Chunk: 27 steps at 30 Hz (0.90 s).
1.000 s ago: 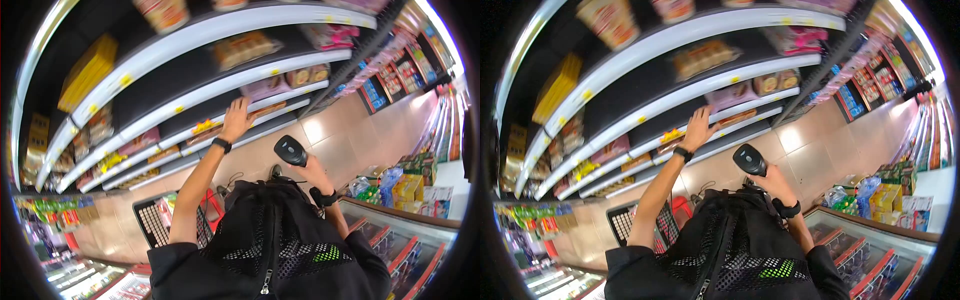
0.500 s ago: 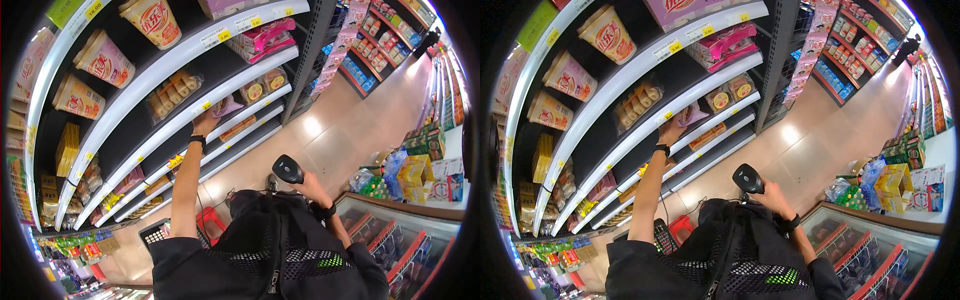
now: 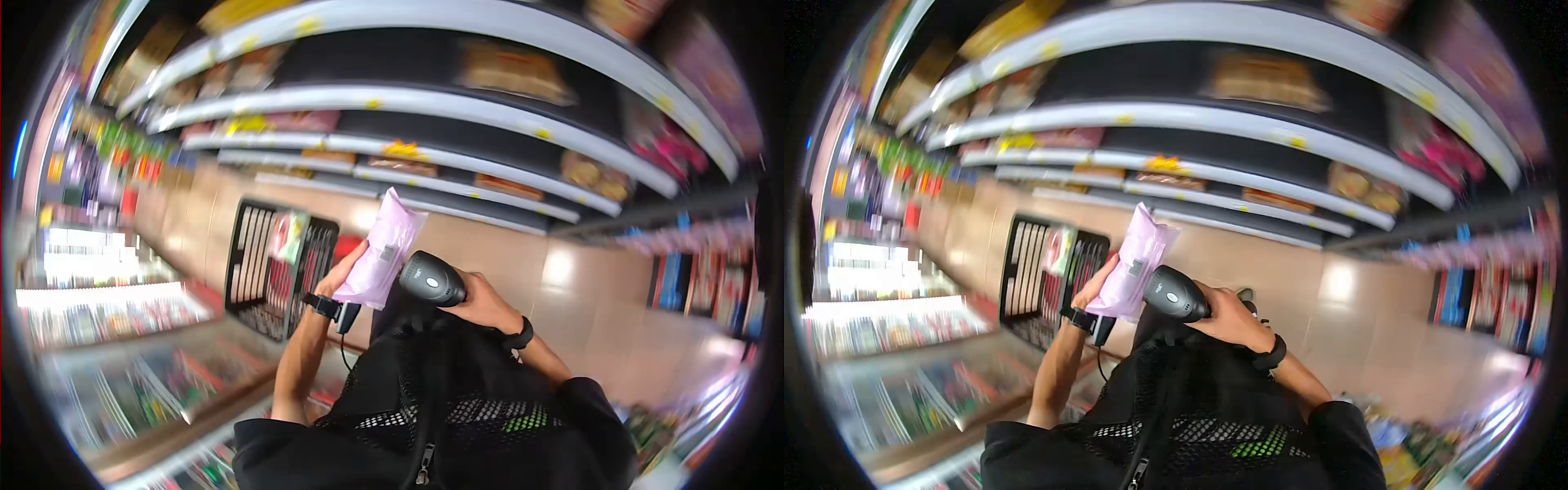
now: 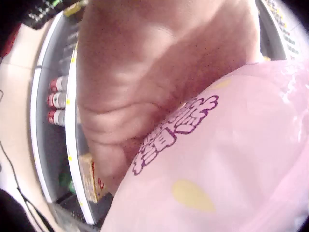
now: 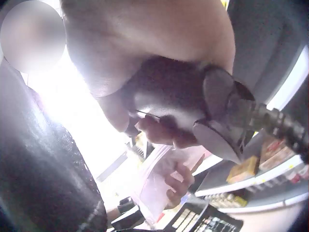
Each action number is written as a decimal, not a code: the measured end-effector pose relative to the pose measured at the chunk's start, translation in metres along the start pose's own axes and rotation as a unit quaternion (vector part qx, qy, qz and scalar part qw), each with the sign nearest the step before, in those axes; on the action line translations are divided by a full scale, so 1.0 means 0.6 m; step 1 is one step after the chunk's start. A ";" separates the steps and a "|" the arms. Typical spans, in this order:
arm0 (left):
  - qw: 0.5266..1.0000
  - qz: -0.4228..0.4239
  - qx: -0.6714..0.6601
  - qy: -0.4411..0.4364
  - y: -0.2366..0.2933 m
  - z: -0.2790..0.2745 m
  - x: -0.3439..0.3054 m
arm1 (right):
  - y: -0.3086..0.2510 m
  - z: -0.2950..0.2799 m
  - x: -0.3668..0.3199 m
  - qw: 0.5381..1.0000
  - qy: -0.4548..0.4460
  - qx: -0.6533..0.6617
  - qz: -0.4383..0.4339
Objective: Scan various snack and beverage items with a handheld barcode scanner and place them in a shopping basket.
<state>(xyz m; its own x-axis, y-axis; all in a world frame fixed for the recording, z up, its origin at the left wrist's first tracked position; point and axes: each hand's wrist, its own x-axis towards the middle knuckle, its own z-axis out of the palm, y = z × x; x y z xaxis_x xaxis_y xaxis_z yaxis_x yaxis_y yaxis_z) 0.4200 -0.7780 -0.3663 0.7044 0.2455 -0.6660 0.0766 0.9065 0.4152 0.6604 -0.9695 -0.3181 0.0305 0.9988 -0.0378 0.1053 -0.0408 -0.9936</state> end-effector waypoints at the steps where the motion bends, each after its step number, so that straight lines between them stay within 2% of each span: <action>1: 0.998 0.023 -0.024 0.057 -0.028 -0.019 -0.019 | -0.002 0.012 0.006 0.999 -0.039 -0.012 -0.016; 2: 0.998 0.031 0.019 0.058 0.007 -0.015 -0.068 | 0.008 0.038 0.044 0.996 -0.071 -0.039 -0.042; 3: 0.994 0.049 -0.056 0.075 -0.017 -0.049 -0.102 | 0.005 0.058 0.070 0.988 -0.138 -0.065 -0.029; 4: 0.994 0.064 -0.076 0.041 -0.005 -0.063 -0.103 | -0.007 0.063 0.082 0.988 -0.139 -0.062 -0.021; 5: 0.987 0.112 -0.111 0.030 -0.006 -0.101 -0.140 | -0.016 0.092 0.121 0.982 -0.178 -0.055 -0.030; 6: 0.973 0.143 -0.177 0.025 -0.034 -0.146 -0.173 | -0.029 0.129 0.135 0.978 -0.199 -0.044 -0.051; 7: 0.968 0.140 -0.184 0.096 -0.037 -0.158 -0.179 | -0.030 0.147 0.136 0.977 -0.202 -0.049 -0.045; 8: 0.956 0.188 -0.182 0.133 -0.037 -0.204 -0.206 | -0.026 0.177 0.169 0.968 -0.235 -0.065 -0.052; 9: 0.944 0.222 -0.180 0.165 -0.048 -0.265 -0.233 | -0.027 0.209 0.187 0.961 -0.260 -0.084 -0.050; 10: 0.942 0.222 -0.193 0.160 -0.058 -0.256 -0.231 | -0.028 0.184 0.170 0.955 -0.275 -0.096 -0.050; 11: 0.931 0.244 -0.162 0.217 -0.037 -0.325 -0.260 | -0.031 0.228 0.206 0.955 -0.274 -0.102 -0.046; 13: 0.919 0.266 0.094 0.275 0.047 -0.457 -0.270 | -0.031 0.317 0.271 0.967 -0.223 -0.125 -0.008; 14: 0.914 0.284 0.090 0.275 0.039 -0.443 -0.266 | -0.024 0.305 0.258 0.969 -0.217 -0.122 0.001; 15: 0.881 0.272 0.175 0.344 0.041 -0.485 -0.250 | -0.022 0.307 0.261 0.969 -0.216 -0.124 0.001; 16: 0.873 0.237 0.248 0.347 0.071 -0.517 -0.239 | -0.023 0.324 0.283 0.973 -0.192 -0.124 0.027; 17: 0.852 0.198 0.326 0.358 0.071 -0.503 -0.238 | -0.023 0.309 0.267 0.978 -0.171 -0.112 0.047; 18: 0.800 0.143 0.426 0.397 0.062 -0.565 -0.209 | -0.016 0.314 0.272 0.980 -0.158 -0.112 0.048; 19: 0.735 0.128 0.527 0.408 0.059 -0.659 -0.173 | -0.032 0.348 0.302 0.980 -0.148 -0.116 0.070; 21: 0.738 0.109 0.542 0.387 0.076 -0.646 -0.167 | -0.050 0.343 0.303 0.977 -0.128 -0.125 0.112; 22: 0.685 0.152 0.603 0.380 0.083 -0.693 -0.138 | -0.062 0.362 0.316 0.977 -0.090 -0.141 0.130; 23: 0.653 0.203 0.624 0.378 0.071 -0.713 -0.129 | -0.056 0.356 0.303 0.978 -0.091 -0.140 0.129; 25: 0.630 0.184 0.651 0.381 0.118 -0.735 -0.096 | -0.056 0.372 0.303 0.970 -0.046 -0.140 0.194; 26: 0.621 0.179 0.656 0.390 0.123 -0.721 -0.098 | -0.050 0.368 0.297 0.970 -0.045 -0.144 0.190; 27: 0.602 0.216 0.658 0.397 0.141 -0.724 -0.087 | -0.049 0.370 0.293 0.969 -0.038 -0.143 0.200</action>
<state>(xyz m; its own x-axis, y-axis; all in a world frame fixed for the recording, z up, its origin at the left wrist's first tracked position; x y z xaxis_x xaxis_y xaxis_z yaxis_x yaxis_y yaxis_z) 0.0830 -0.5647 -0.5656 0.3398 0.9213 -0.1890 0.8683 -0.2301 0.4396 0.4419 -0.7870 -0.3190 0.0541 0.9005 -0.4315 0.3723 -0.4192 -0.8281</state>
